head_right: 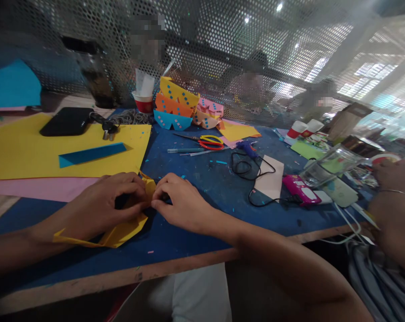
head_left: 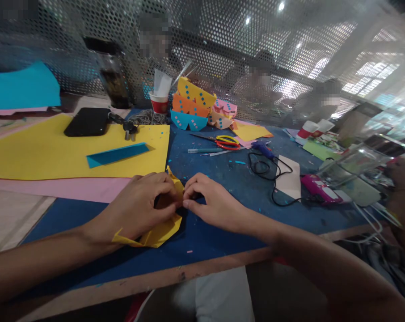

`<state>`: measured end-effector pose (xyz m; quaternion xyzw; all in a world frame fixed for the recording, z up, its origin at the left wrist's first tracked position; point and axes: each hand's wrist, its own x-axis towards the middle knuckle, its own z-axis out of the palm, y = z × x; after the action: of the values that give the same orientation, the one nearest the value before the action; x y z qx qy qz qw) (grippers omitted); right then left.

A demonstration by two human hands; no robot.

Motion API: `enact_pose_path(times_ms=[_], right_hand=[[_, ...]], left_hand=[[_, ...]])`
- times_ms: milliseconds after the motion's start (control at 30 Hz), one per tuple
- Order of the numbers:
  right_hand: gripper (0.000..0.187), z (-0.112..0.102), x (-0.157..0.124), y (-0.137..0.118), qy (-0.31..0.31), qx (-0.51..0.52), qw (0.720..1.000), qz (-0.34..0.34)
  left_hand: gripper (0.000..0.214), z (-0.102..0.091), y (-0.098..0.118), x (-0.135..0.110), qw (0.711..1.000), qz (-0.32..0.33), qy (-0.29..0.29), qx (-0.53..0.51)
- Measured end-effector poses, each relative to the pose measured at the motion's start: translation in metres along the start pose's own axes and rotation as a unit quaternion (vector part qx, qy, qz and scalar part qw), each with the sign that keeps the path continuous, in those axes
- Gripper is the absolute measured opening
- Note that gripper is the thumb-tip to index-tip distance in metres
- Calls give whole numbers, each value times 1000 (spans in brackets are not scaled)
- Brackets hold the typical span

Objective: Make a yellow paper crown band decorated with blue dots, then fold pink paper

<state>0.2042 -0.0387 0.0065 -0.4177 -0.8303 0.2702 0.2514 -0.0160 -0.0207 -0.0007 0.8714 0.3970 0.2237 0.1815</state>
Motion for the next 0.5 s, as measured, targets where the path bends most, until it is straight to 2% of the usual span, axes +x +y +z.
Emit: enact_pose_path(times_ms=[500], right_hand=[[12, 6, 0, 1, 14, -9, 1000, 0]], left_hand=[[9, 1, 0, -1, 1000, 11, -9, 19]])
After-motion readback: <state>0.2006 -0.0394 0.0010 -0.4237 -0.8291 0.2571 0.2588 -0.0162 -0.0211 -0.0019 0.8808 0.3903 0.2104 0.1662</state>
